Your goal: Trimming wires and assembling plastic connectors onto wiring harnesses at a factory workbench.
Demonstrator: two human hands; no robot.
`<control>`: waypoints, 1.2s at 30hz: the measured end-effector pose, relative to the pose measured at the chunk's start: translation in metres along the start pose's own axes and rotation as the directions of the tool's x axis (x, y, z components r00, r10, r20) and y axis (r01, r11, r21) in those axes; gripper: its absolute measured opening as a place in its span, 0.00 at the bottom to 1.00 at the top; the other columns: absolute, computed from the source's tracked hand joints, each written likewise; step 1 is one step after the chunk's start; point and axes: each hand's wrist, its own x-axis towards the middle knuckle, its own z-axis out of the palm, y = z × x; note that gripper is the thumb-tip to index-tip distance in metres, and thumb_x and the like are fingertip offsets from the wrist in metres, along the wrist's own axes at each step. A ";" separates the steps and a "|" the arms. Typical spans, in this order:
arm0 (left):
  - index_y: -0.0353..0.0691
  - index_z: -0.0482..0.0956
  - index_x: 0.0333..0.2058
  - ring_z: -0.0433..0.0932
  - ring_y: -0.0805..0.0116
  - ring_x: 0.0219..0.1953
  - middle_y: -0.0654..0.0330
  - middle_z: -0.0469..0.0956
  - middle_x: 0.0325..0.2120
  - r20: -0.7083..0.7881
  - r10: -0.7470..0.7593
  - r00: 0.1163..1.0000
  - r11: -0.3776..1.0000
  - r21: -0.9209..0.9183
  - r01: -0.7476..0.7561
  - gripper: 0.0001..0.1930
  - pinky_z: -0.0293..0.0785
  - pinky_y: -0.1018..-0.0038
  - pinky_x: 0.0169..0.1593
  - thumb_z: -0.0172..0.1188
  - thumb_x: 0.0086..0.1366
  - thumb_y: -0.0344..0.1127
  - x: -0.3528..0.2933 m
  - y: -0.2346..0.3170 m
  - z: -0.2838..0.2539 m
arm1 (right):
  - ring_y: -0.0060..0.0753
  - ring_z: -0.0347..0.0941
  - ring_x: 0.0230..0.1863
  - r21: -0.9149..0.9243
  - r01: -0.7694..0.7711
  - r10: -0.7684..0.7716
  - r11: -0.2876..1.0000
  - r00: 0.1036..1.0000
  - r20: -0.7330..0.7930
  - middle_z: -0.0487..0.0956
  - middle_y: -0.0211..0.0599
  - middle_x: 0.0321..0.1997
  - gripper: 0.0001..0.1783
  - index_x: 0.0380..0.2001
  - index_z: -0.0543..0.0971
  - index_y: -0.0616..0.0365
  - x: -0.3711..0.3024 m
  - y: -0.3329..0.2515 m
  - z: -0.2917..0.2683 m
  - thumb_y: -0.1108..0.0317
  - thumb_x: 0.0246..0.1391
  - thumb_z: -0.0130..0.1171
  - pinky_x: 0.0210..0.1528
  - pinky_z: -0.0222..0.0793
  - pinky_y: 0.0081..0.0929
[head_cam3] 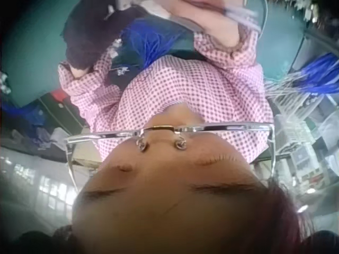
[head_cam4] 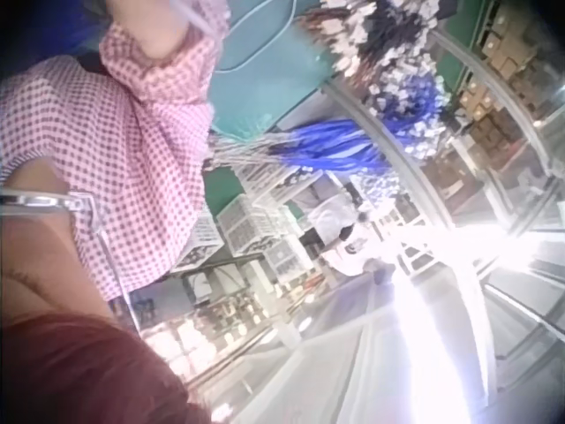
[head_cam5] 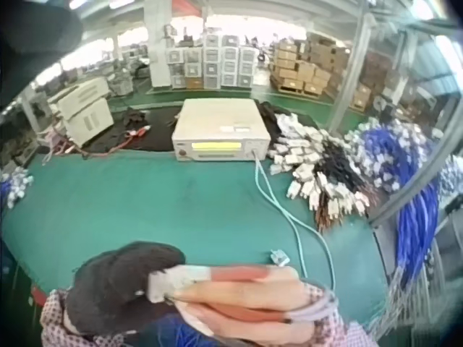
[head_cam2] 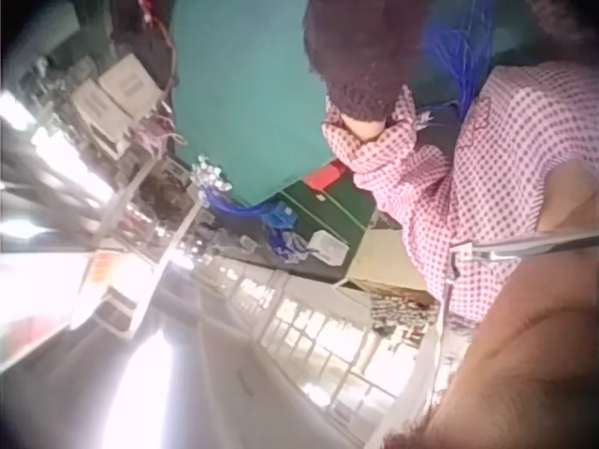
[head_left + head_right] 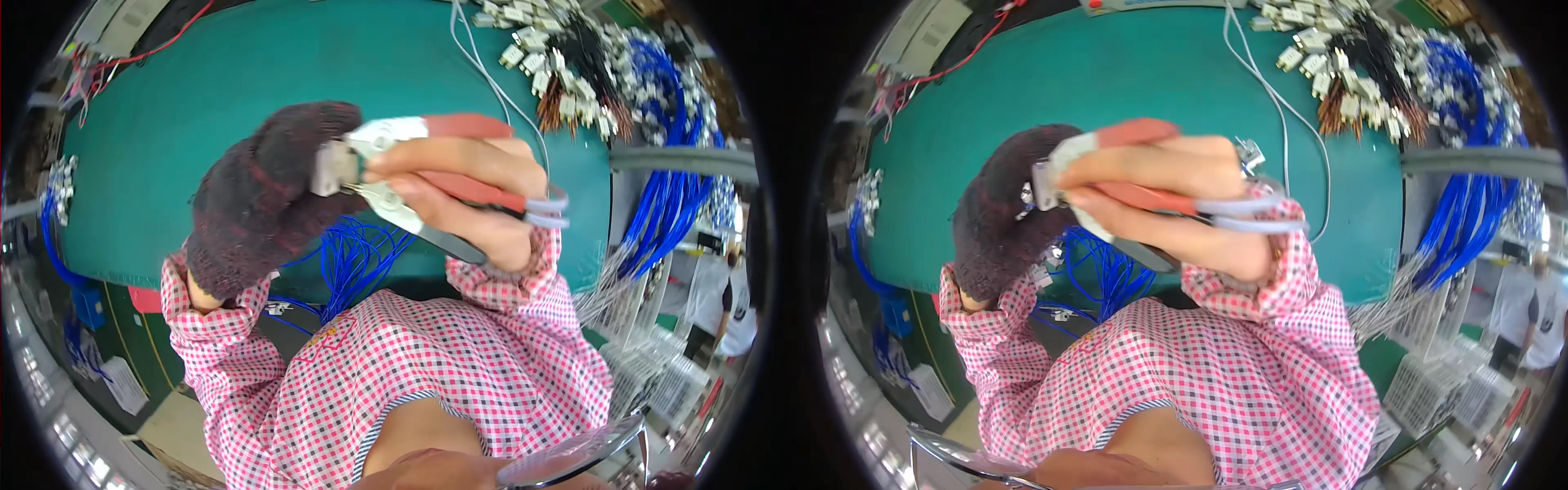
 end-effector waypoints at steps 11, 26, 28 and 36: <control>0.38 0.72 0.50 0.75 0.53 0.47 0.47 0.75 0.45 0.002 -0.001 1.000 0.579 0.815 -0.001 0.27 0.72 0.61 0.49 0.65 0.55 0.46 -0.001 -0.101 -0.007 | 0.34 0.76 0.25 0.759 -0.250 0.771 0.601 0.434 -0.467 0.79 0.50 0.34 0.16 0.44 0.73 0.62 -0.089 0.017 -0.035 0.59 0.65 0.47 0.28 0.76 0.24; 0.42 0.72 0.48 0.76 0.61 0.42 0.58 0.75 0.41 0.357 -0.268 0.895 0.960 0.027 0.277 0.28 0.72 0.69 0.47 0.70 0.46 0.34 0.058 -0.041 0.043 | 0.42 0.78 0.31 0.809 -0.458 0.836 0.368 0.543 -0.072 0.79 0.52 0.32 0.15 0.43 0.75 0.69 -0.095 0.003 -0.015 0.66 0.59 0.55 0.36 0.77 0.35; 0.37 0.71 0.49 0.74 0.68 0.46 0.59 0.74 0.44 0.302 -0.302 0.904 0.895 -0.236 0.378 0.28 0.72 0.71 0.50 0.71 0.48 0.27 0.030 -0.033 0.037 | 0.42 0.79 0.35 0.785 -0.497 0.775 0.371 0.631 0.033 0.80 0.52 0.33 0.15 0.42 0.76 0.69 -0.084 0.000 -0.008 0.67 0.58 0.56 0.40 0.76 0.34; 0.37 0.71 0.52 0.75 0.63 0.48 0.56 0.75 0.47 0.039 -0.096 0.995 0.993 -0.060 0.098 0.28 0.70 0.69 0.53 0.70 0.51 0.30 -0.013 -0.016 0.023 | 0.38 0.80 0.40 0.494 -0.552 0.548 0.672 0.819 0.169 0.82 0.48 0.38 0.13 0.43 0.77 0.68 -0.049 -0.011 0.009 0.70 0.57 0.55 0.46 0.75 0.31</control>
